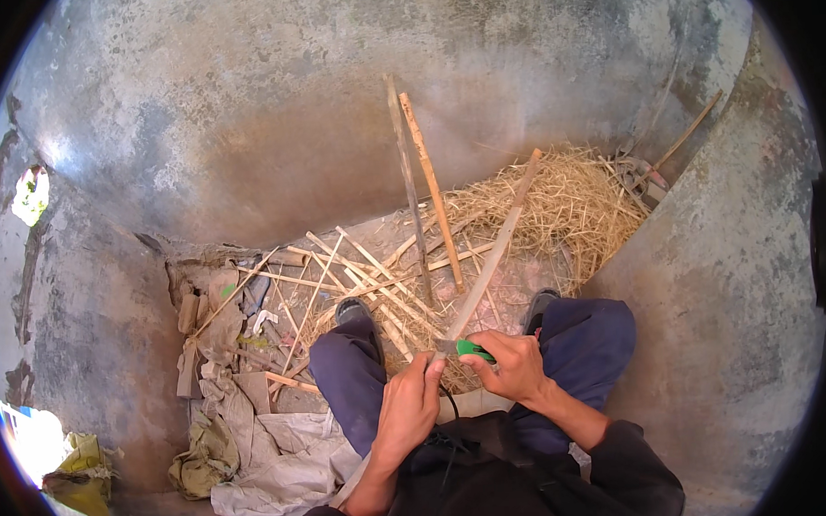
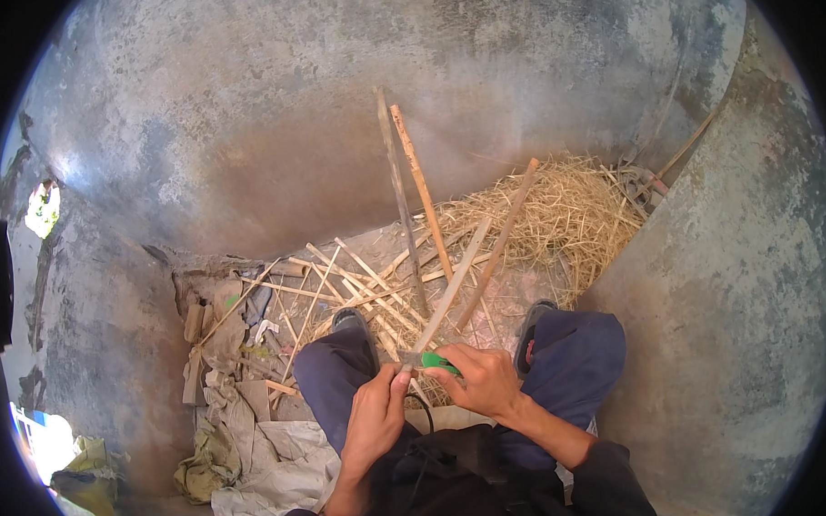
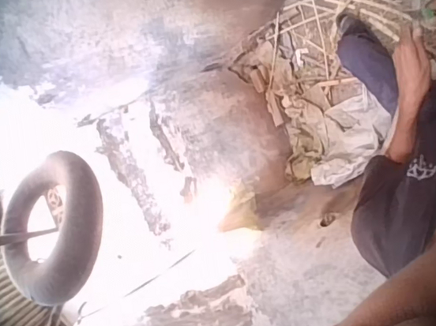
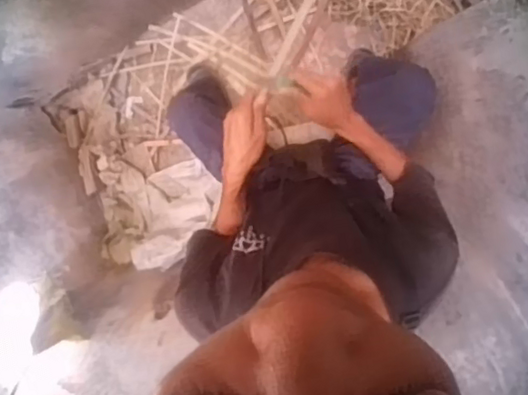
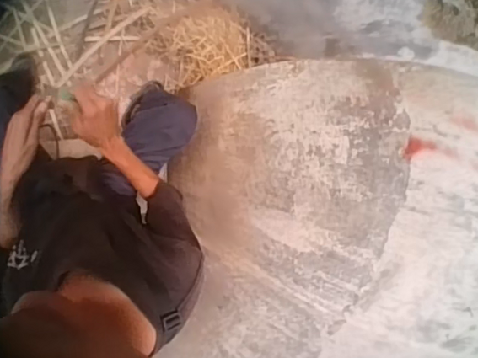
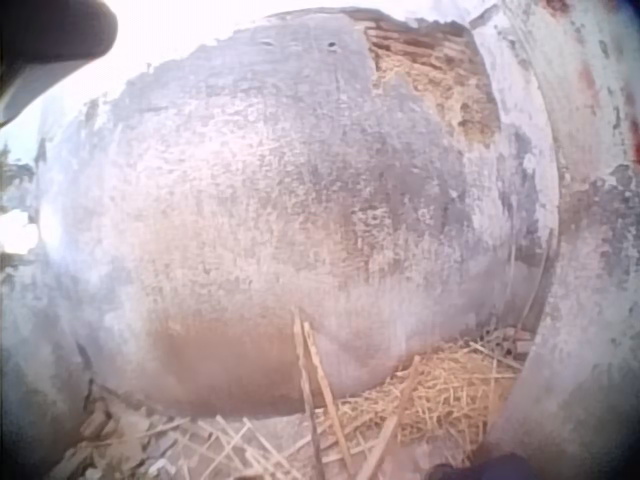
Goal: The person thins a bamboo stick by using a green utility knife to shave layers off the surface while holding the stick in their other hand.
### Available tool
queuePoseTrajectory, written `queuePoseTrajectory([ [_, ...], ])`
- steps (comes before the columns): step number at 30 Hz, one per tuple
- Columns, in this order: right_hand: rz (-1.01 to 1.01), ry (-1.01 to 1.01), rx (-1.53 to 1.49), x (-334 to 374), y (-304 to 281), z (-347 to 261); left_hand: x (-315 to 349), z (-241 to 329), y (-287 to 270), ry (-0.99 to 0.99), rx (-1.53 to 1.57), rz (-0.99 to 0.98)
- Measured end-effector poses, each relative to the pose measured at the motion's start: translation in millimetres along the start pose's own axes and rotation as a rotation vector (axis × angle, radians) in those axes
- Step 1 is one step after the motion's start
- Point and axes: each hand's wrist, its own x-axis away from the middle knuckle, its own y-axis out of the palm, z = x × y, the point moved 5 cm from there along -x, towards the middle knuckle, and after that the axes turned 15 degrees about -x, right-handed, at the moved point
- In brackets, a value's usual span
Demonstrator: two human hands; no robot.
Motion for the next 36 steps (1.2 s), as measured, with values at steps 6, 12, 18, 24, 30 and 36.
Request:
queuePoseTrajectory([
  [6,-0.008,-0.009,0.002,2.5,4.9,-5.5,-0.9,2.8,-4.5,0.015,-0.046,0.015],
  [12,0.023,-0.039,0.001,1.0,4.2,-9.6,-1.8,8.2,-7.1,0.008,-0.01,0.011],
  [18,0.009,-0.098,0.087,-2.8,-0.2,-10.6,-2.7,1.7,0.0,0.018,0.015,0.037],
  [24,0.443,0.155,0.269,-29.3,-89.9,64.0,20.6,-9.4,1.9,-0.055,-0.011,-0.063],
  [30,0.273,0.085,0.119,-25.1,-81.3,39.0,14.7,-19.5,1.1,-0.03,0.041,-0.096],
  [36,0.068,-0.051,0.043,-9.5,-26.7,13.9,4.2,-7.8,-1.7,0.017,0.075,-0.071],
])
